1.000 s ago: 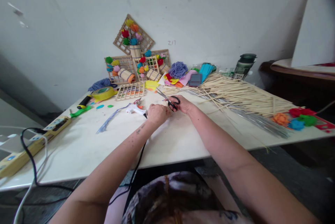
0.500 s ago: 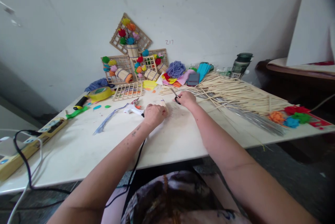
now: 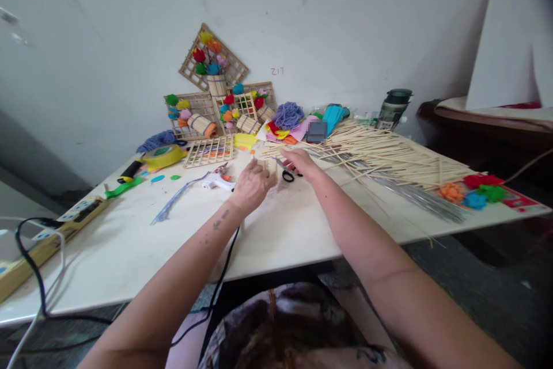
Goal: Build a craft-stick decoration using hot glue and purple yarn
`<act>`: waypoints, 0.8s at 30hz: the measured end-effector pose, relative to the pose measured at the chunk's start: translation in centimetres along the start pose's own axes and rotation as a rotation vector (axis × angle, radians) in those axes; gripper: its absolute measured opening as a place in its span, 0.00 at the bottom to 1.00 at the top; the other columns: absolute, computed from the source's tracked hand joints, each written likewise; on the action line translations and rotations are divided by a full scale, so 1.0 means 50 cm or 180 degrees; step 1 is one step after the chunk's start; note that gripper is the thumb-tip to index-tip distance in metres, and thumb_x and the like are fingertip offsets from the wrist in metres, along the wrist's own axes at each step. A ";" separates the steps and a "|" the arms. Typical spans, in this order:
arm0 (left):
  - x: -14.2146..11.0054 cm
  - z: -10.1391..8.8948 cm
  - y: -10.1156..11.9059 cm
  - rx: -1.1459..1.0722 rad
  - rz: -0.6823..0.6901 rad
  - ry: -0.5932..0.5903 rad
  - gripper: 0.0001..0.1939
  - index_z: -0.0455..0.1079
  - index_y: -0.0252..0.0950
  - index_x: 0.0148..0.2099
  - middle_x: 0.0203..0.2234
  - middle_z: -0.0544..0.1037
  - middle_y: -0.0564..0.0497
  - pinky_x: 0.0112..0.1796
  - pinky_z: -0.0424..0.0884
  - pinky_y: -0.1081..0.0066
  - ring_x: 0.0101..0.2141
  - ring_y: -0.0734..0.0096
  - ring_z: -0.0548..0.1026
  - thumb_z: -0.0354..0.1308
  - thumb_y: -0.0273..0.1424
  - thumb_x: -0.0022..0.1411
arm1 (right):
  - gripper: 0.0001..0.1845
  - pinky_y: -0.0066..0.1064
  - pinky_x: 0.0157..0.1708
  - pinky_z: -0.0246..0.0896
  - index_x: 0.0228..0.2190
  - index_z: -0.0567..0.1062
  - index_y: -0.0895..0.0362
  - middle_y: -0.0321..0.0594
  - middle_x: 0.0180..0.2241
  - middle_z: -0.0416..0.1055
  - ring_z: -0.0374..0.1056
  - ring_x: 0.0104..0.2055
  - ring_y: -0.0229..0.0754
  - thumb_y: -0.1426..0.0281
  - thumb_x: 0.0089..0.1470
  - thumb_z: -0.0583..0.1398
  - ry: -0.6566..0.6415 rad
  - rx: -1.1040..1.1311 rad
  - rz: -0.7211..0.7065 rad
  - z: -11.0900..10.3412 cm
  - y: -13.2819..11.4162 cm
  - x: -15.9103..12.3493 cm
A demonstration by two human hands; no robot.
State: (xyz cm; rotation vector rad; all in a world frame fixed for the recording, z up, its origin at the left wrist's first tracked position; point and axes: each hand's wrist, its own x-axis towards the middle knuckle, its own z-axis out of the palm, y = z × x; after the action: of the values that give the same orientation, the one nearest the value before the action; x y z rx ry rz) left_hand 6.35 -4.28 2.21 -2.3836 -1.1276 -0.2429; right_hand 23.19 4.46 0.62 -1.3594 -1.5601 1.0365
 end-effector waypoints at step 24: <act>0.025 0.047 -0.026 -0.2532 -0.2493 0.2208 0.12 0.59 0.37 0.31 0.42 0.70 0.43 0.47 0.65 0.61 0.45 0.62 0.69 0.57 0.38 0.54 | 0.13 0.23 0.14 0.55 0.25 0.68 0.60 0.38 0.16 0.70 0.69 0.18 0.37 0.69 0.57 0.50 -0.0162 0.2457 0.0696 0.025 -0.008 -0.010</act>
State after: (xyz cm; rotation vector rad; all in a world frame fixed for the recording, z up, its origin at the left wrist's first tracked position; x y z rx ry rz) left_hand 6.07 -1.56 1.07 -1.9277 -1.7059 -1.8990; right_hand 21.96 3.85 0.54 -0.9609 -0.8820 1.6001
